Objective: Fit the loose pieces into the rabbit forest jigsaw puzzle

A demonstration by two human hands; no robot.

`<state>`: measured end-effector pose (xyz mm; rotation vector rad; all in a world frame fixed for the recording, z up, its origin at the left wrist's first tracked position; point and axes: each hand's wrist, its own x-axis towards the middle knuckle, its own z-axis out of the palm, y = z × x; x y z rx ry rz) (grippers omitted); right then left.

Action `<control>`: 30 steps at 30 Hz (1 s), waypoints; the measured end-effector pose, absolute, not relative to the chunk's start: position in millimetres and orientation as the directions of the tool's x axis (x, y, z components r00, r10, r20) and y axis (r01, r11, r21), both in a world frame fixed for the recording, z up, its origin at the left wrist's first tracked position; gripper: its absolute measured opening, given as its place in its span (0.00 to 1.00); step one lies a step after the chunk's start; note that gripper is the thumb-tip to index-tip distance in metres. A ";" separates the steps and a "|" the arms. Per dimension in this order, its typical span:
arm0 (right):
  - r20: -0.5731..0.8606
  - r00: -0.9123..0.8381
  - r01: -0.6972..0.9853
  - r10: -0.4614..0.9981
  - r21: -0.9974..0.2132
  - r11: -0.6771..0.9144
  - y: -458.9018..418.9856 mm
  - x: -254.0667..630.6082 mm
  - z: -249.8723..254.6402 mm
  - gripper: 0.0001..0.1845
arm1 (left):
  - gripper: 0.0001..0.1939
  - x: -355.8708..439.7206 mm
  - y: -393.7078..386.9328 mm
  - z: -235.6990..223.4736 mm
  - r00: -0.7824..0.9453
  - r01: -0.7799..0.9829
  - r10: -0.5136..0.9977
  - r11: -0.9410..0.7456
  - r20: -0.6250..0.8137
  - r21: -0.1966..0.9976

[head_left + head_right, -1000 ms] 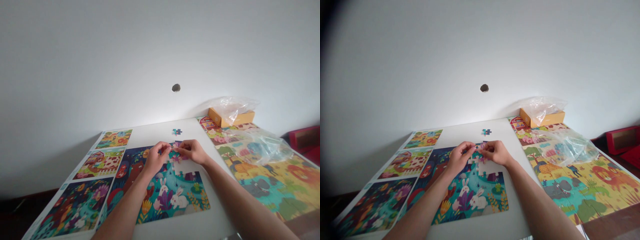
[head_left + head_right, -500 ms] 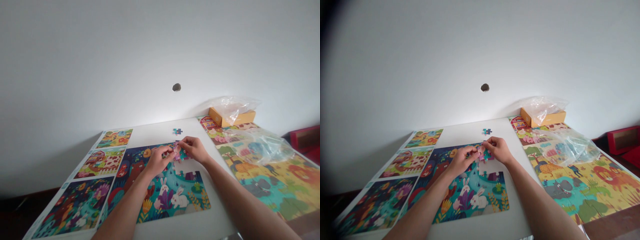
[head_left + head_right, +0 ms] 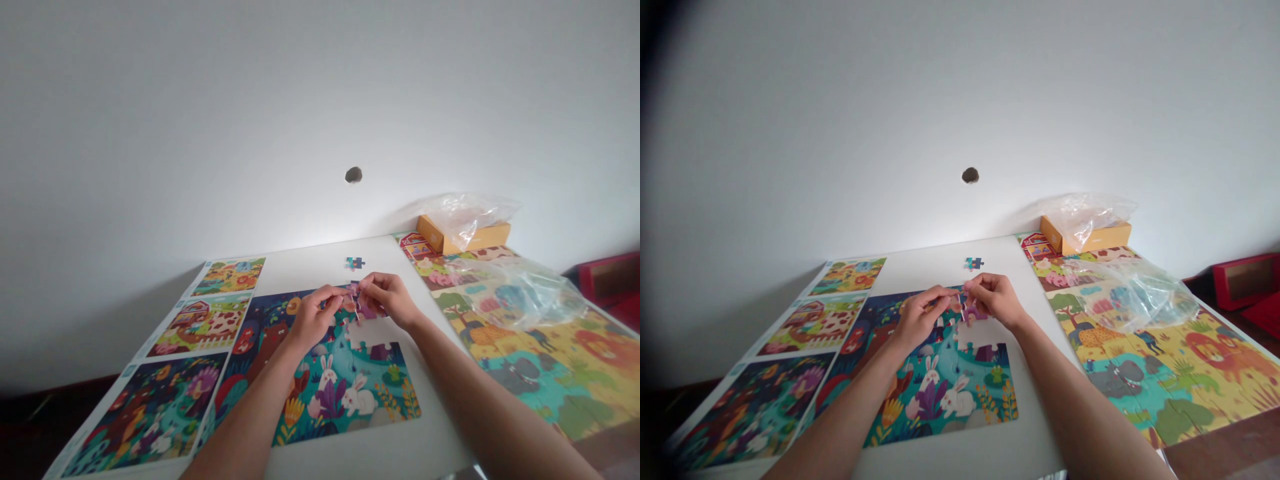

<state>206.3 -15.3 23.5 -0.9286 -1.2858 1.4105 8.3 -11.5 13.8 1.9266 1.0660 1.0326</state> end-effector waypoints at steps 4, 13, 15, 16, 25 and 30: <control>0.068 -0.128 -0.169 0.989 -0.985 0.046 -12.8 206.7 22.0 0.21 | 0.12 9.5 -10.4 8.3 0.426 0.355 0.854 -0.461 0.299 0.813; 0.053 -0.128 -0.157 0.990 -0.987 0.033 -10.1 206.4 17.3 0.20 | 0.28 13.2 -21.0 10.2 0.543 0.615 0.803 -0.580 0.247 0.534; 0.057 -0.126 -0.151 0.990 -0.988 0.038 -9.9 206.2 16.7 0.20 | 0.30 13.0 -23.1 11.9 0.569 0.633 0.789 -0.601 0.232 0.488; 0.057 -0.125 -0.147 0.991 -0.988 0.039 -9.9 206.1 16.4 0.19 | 0.28 12.8 -23.8 12.5 0.578 0.638 0.784 -0.606 0.226 0.475; 0.043 -0.134 -0.125 0.990 -0.992 0.026 -8.7 205.7 12.9 0.18 | 0.17 7.5 -24.4 14.7 0.658 0.572 0.724 -0.660 0.208 0.487; 0.042 -0.140 -0.123 0.989 -0.992 0.025 -9.1 205.1 13.9 0.18 | 0.24 8.4 -26.2 22.1 0.701 0.505 0.678 -0.690 0.220 0.519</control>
